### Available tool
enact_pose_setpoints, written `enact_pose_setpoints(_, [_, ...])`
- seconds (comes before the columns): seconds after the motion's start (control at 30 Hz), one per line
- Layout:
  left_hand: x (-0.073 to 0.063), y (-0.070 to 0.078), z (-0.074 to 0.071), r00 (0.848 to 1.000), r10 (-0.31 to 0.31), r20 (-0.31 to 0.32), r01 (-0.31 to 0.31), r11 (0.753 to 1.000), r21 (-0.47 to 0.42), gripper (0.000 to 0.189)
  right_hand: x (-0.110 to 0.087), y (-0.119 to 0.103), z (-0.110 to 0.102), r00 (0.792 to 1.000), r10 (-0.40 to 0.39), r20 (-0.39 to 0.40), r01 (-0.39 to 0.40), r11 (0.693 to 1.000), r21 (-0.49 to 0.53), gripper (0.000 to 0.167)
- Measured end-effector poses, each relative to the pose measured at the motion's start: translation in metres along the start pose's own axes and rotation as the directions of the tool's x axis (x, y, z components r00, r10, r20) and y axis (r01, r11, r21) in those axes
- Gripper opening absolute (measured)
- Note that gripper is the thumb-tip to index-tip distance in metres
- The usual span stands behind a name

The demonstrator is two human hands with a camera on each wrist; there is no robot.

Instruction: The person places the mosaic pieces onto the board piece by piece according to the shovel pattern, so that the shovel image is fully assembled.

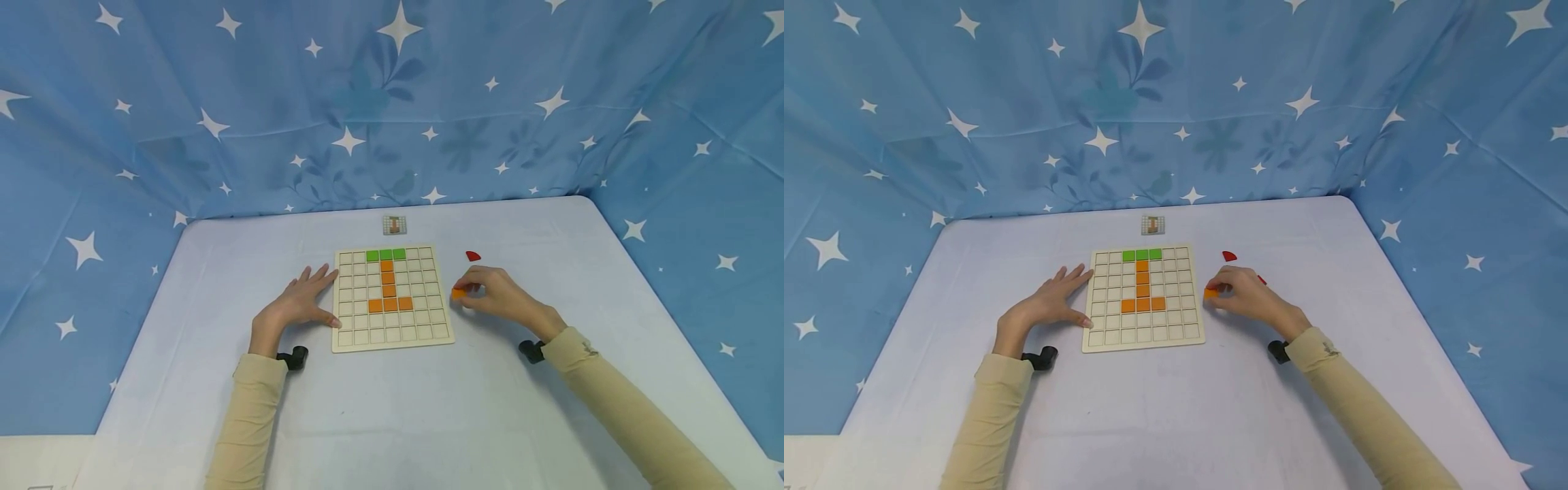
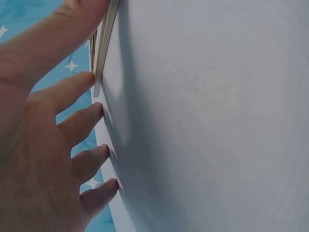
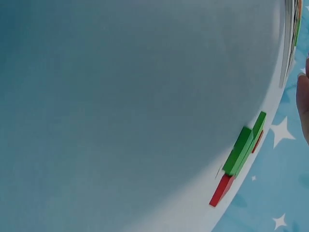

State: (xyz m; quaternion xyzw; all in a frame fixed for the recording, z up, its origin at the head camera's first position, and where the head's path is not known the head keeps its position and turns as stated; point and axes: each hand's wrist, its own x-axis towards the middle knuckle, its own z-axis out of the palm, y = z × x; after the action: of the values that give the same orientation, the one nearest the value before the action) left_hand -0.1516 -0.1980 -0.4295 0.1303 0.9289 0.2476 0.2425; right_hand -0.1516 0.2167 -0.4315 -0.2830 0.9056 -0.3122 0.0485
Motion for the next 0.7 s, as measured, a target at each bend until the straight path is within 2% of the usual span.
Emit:
enact_pose_setpoints(0.47, [0.003,-0.002,0.002,1.0,-0.009,-0.002,0.009,1.0,0.015,0.117,0.015,-0.013,0.017,0.999,-0.045,-0.024,0.047,0.997,0.062,0.022])
enact_pose_setpoints(0.7, [0.003,-0.001,0.001,1.0,-0.007,0.003,0.007,1.0,0.011,0.117,0.025,-0.022,0.025,0.999,-0.047,0.005,0.047,0.996,0.075,0.023])
